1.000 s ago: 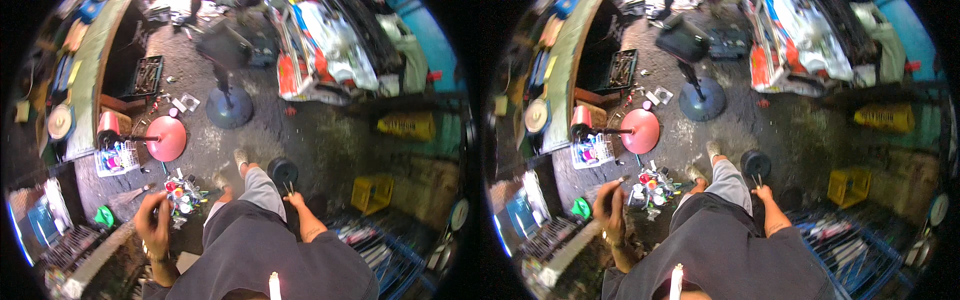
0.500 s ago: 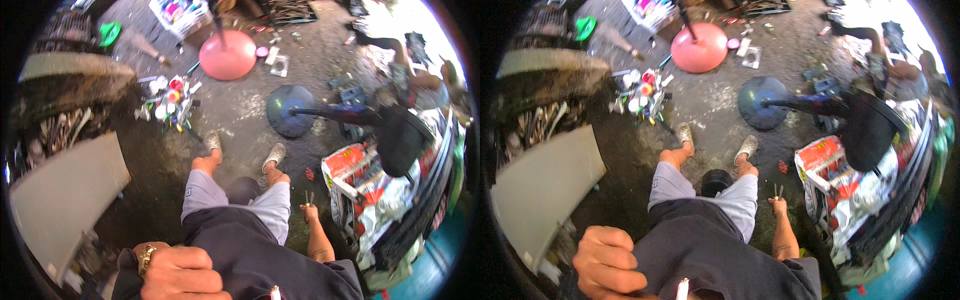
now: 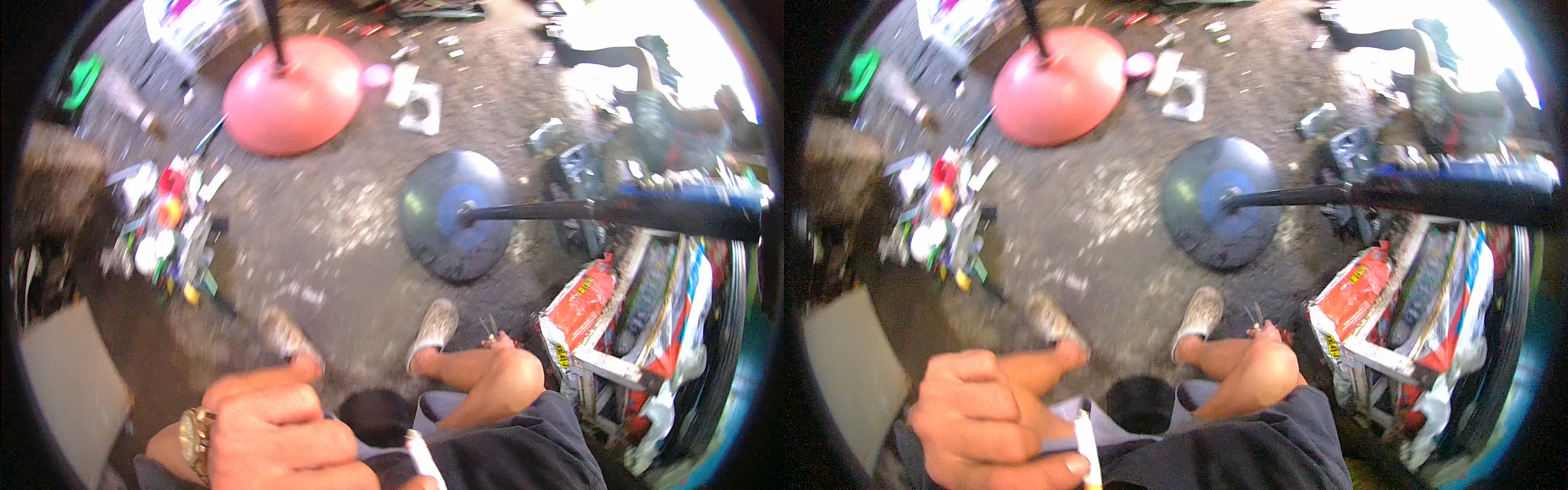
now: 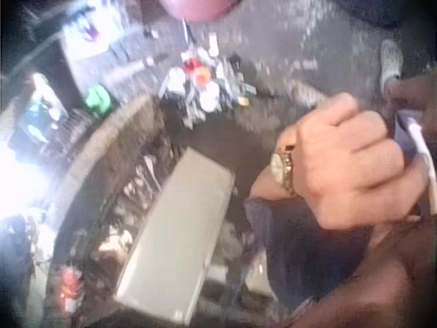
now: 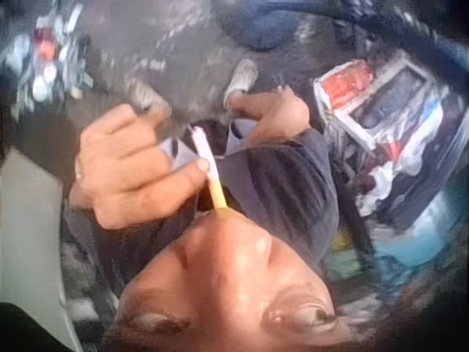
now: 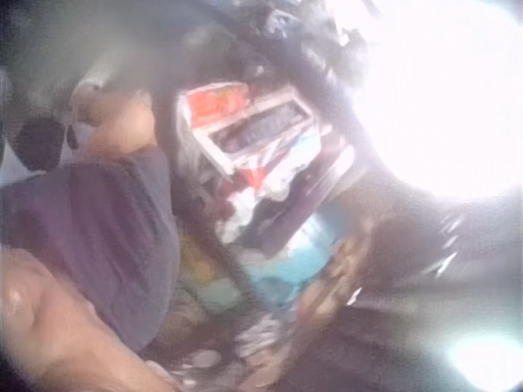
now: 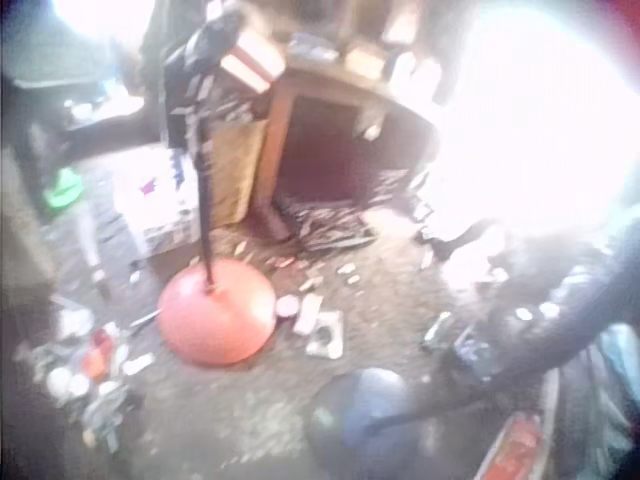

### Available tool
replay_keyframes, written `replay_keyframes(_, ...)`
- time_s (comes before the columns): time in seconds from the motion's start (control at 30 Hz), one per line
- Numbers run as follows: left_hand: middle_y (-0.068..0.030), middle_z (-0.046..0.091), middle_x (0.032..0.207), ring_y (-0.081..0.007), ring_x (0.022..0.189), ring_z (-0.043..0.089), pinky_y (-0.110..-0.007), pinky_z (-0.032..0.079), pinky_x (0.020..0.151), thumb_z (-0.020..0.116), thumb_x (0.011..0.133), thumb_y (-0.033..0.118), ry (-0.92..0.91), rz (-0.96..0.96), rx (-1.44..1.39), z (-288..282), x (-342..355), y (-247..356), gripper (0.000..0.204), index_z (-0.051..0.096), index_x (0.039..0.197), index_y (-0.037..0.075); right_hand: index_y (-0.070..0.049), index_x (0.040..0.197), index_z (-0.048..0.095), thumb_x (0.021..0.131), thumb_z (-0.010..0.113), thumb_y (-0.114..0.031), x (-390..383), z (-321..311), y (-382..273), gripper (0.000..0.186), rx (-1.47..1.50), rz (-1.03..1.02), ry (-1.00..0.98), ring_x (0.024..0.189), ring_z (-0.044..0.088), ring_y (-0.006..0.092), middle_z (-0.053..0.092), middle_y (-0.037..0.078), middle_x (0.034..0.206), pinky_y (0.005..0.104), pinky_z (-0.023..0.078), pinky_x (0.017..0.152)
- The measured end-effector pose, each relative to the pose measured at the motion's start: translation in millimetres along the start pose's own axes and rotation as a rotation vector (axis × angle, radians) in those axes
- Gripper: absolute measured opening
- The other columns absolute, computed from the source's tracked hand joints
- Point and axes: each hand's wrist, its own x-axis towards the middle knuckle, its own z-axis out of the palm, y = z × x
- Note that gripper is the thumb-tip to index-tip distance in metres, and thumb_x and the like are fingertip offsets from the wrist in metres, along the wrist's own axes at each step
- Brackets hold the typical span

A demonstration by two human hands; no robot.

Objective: The person disassembles a standing fan, removes the fan blade and motor housing, and uses a screwdriver to loosen screws on the motor. They handle the fan blade, motor housing, and pole while seated on the floor.

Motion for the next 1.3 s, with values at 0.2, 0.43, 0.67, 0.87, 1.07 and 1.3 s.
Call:
replay_keyframes(0.2, -0.0079, 0.059, 0.066, -0.0229, 0.053, 0.056, -0.034, 0.041, 0.049, 0.072, 0.072, 0.004, 0.11, -0.117, 0.371, 34, -12, -88, 0.017, 0.068, 0.088, 0.005, 0.0, 0.129, 0.055, 0.086, 0.065, -0.046, -5, 16, 1, 0.064, 0.077, 0.078, 0.04, 0.115, 0.06, 0.0407, 0.064, 0.026, 0.119, 0.0492, 0.048, 0.095)
replay_keyframes(0.43, -0.0072, 0.053, 0.052, -0.0147, 0.043, 0.049, -0.033, 0.036, 0.046, 0.07, 0.083, 0.011, 0.14, -0.409, 0.532, 18, -63, -117, 0.009, 0.067, 0.083, 0.002, 0.001, 0.128, 0.053, 0.085, 0.065, -0.042, -27, 111, 20, 0.062, 0.275, 0.032, 0.072, 0.117, 0.059, 0.0414, 0.063, 0.026, 0.121, 0.0491, 0.048, 0.096)
replay_keyframes(0.67, -0.0137, 0.063, 0.06, -0.0192, 0.052, 0.061, -0.033, 0.045, 0.051, 0.072, 0.082, 0.016, 0.072, -0.441, 0.724, 30, -86, -67, 0.015, 0.069, 0.089, 0.003, 0.002, 0.128, 0.052, 0.085, 0.065, -0.039, 2, 226, 48, 0.061, 0.48, 0.095, 0.077, 0.119, 0.057, 0.0421, 0.062, 0.026, 0.123, 0.049, 0.047, 0.097)
replay_keyframes(0.87, -0.0088, 0.055, 0.052, -0.0148, 0.043, 0.05, -0.033, 0.036, 0.045, 0.07, 0.085, 0.015, 0.066, -0.429, 0.767, 61, -84, 23, 0.012, 0.069, 0.088, 0.004, 0.002, 0.12, 0.054, 0.084, 0.062, -0.023, -47, 210, 25, 0.044, 0.475, -0.037, 0.101, 0.116, 0.059, 0.0392, 0.062, 0.025, 0.121, 0.0483, 0.049, 0.097)
replay_keyframes(1.07, -0.0073, 0.055, 0.052, -0.0138, 0.042, 0.049, -0.032, 0.034, 0.044, 0.07, 0.086, 0.012, -0.032, -0.315, 0.738, 106, -66, 55, 0.009, 0.067, 0.087, 0.003, 0.001, 0.119, 0.053, 0.081, 0.067, -0.02, -63, 217, 52, 0.044, 0.324, -0.065, 0.339, 0.119, 0.052, 0.042, 0.05, 0.019, 0.128, 0.0456, 0.052, 0.095)
replay_keyframes(1.3, -0.0127, 0.062, 0.06, -0.0174, 0.048, 0.058, -0.033, 0.042, 0.048, 0.072, 0.085, 0.016, -0.08, -0.22, 0.704, 135, -43, 67, 0.015, 0.069, 0.092, 0.003, -0.006, 0.116, 0.062, 0.08, 0.073, -0.032, -81, 135, 57, 0.047, 0.714, -0.116, 0.47, 0.112, 0.056, 0.0412, 0.053, 0.022, 0.122, 0.0491, 0.048, 0.094)
